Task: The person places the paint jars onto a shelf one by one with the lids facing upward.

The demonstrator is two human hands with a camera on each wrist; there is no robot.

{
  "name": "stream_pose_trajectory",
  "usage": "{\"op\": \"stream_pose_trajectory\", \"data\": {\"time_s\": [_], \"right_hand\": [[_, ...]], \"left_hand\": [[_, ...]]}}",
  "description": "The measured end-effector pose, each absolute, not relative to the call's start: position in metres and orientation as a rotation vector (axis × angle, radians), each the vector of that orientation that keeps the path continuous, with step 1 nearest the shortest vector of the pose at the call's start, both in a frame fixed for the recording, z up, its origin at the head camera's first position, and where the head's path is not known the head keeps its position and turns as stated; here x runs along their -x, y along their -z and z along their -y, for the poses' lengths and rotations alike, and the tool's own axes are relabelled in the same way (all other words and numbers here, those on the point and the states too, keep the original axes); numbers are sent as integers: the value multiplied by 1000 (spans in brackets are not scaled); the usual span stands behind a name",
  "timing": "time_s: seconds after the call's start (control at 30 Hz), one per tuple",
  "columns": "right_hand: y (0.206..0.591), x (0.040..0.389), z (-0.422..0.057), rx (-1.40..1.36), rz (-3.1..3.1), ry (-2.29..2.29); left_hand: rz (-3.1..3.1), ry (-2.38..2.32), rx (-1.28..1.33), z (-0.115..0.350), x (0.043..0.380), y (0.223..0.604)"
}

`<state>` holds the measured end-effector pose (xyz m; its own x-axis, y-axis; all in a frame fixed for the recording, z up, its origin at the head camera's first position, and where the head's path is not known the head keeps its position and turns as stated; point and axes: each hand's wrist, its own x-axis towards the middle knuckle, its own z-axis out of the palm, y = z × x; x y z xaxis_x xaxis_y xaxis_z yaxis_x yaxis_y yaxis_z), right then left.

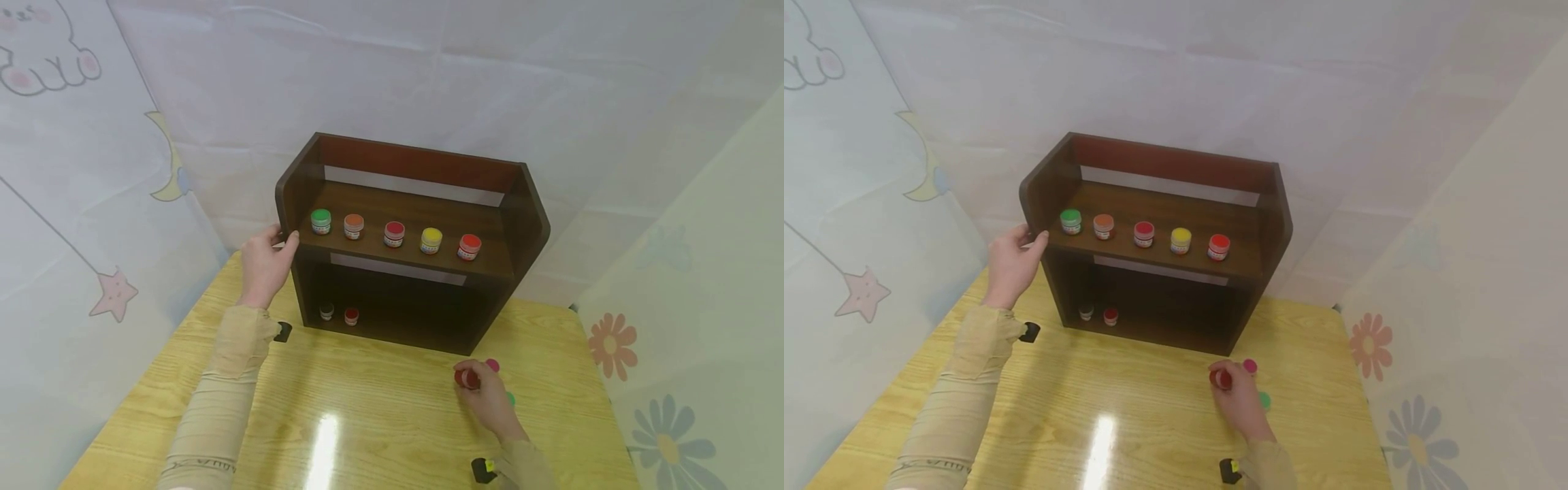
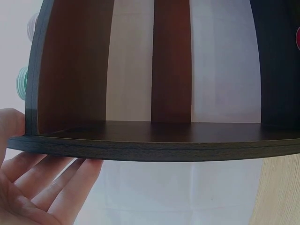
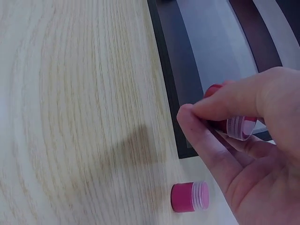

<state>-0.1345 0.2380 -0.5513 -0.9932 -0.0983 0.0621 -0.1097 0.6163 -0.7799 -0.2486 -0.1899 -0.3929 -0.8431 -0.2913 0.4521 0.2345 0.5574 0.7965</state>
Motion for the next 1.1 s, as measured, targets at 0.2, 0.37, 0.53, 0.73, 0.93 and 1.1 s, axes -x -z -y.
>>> {"op": "stream_pose_trajectory", "data": {"time_s": [0.2,0.37,0.53,0.73,0.93,1.1], "right_hand": [[548,138,-234,-132,2823,-1377],[543,141,-230,-100,2816,-1429],[537,143,-226,-104,2790,-1461],[533,147,-220,-222,2743,-1394],[535,152,-215,-305,2697,-1350],[535,154,-213,-319,2713,-1328]], "left_hand": [[2245,1257,-47,189,248,392],[2248,1264,-50,188,248,391],[2244,1262,-46,188,248,390],[2249,1276,-57,189,247,391],[2254,1266,-57,189,247,391],[2250,1262,-47,190,248,391]]}}
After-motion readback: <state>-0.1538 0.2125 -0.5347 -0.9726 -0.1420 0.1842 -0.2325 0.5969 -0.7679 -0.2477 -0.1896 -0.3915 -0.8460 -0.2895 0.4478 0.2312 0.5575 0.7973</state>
